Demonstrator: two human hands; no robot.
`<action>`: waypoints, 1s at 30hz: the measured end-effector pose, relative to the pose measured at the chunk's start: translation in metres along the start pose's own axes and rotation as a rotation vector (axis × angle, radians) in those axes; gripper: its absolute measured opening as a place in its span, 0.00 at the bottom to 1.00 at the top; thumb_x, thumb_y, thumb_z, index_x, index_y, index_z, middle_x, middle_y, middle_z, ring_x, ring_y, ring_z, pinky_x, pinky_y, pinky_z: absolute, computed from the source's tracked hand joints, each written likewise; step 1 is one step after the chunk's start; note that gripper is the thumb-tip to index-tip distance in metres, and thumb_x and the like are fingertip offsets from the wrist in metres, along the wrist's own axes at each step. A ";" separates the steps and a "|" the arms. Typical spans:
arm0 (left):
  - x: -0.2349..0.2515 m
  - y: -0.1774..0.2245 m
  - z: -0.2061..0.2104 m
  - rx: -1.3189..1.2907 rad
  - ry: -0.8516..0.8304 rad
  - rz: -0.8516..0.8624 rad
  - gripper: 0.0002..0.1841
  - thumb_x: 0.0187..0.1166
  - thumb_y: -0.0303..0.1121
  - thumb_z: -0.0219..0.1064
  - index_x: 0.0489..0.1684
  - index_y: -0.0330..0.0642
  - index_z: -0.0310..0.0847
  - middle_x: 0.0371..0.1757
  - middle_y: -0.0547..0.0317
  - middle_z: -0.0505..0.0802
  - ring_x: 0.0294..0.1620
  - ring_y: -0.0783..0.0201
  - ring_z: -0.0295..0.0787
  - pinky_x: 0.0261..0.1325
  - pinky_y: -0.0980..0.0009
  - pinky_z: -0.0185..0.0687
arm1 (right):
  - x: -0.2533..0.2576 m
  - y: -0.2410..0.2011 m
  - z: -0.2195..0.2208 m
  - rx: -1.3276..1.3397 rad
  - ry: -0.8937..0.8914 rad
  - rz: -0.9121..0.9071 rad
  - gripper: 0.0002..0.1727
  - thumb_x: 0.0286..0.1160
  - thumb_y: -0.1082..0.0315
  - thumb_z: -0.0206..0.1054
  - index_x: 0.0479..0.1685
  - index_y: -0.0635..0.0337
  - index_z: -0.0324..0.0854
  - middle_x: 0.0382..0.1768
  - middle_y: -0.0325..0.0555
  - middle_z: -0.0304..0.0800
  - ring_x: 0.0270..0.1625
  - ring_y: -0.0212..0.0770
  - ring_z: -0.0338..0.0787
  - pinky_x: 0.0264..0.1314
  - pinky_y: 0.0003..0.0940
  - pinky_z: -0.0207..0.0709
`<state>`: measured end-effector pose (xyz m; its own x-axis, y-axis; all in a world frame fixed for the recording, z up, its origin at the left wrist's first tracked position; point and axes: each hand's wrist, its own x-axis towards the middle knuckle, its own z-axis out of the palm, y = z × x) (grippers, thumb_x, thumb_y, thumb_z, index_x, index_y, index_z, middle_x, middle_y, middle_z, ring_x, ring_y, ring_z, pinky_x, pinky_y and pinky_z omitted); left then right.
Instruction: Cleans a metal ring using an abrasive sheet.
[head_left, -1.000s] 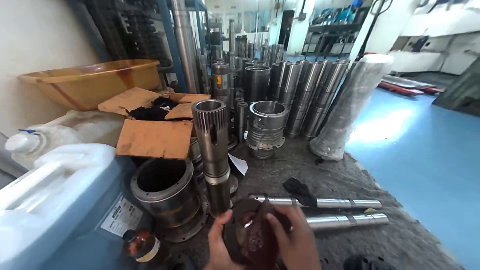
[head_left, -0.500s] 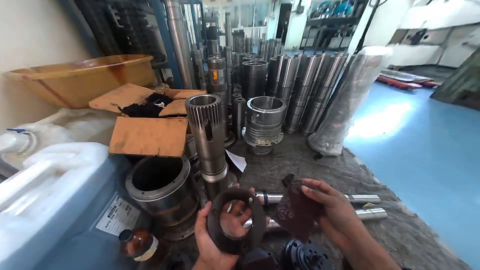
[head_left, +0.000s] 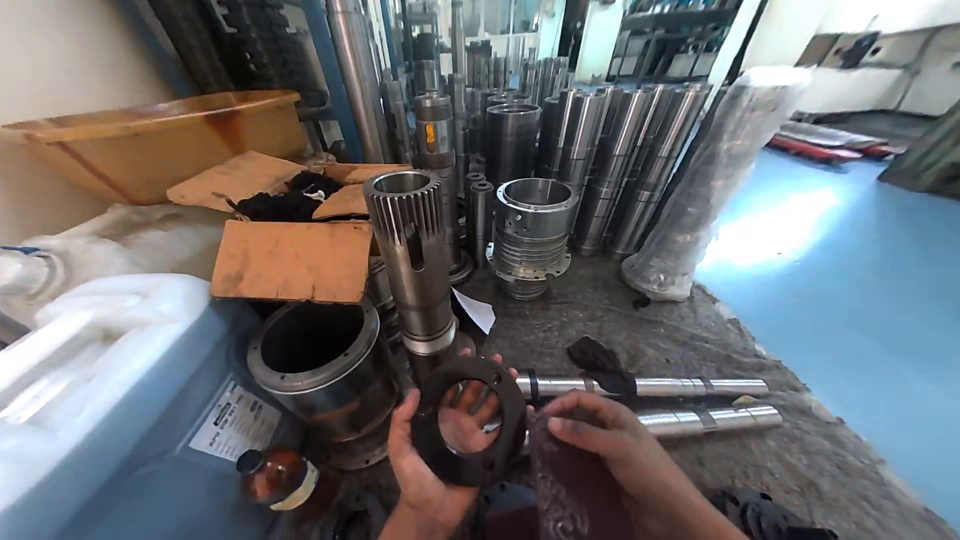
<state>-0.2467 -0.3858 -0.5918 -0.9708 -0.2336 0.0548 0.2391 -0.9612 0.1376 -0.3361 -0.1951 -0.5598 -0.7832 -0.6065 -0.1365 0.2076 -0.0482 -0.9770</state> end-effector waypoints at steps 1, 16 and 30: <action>0.000 -0.001 0.000 0.009 -0.012 0.002 0.38 0.68 0.59 0.67 0.72 0.40 0.80 0.67 0.34 0.87 0.68 0.37 0.86 0.69 0.44 0.82 | -0.003 0.001 0.007 -0.030 0.020 -0.005 0.08 0.66 0.67 0.76 0.42 0.58 0.89 0.36 0.41 0.93 0.39 0.33 0.92 0.43 0.31 0.88; 0.002 -0.007 -0.004 0.080 0.006 0.001 0.38 0.66 0.59 0.68 0.71 0.39 0.79 0.69 0.33 0.85 0.71 0.34 0.83 0.74 0.40 0.76 | -0.011 0.011 0.031 -0.378 0.239 -0.063 0.12 0.66 0.61 0.79 0.40 0.57 0.85 0.33 0.39 0.90 0.37 0.32 0.90 0.40 0.29 0.86; 0.000 -0.013 0.000 0.036 0.009 -0.044 0.38 0.60 0.56 0.73 0.68 0.38 0.82 0.67 0.32 0.86 0.69 0.36 0.85 0.72 0.45 0.79 | -0.006 0.004 0.016 -0.344 0.282 -0.105 0.13 0.64 0.59 0.80 0.37 0.57 0.86 0.31 0.38 0.90 0.34 0.32 0.90 0.38 0.29 0.85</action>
<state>-0.2498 -0.3731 -0.5934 -0.9804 -0.1929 0.0391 0.1968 -0.9647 0.1749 -0.3214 -0.2041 -0.5603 -0.9284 -0.3707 -0.0262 -0.0510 0.1968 -0.9791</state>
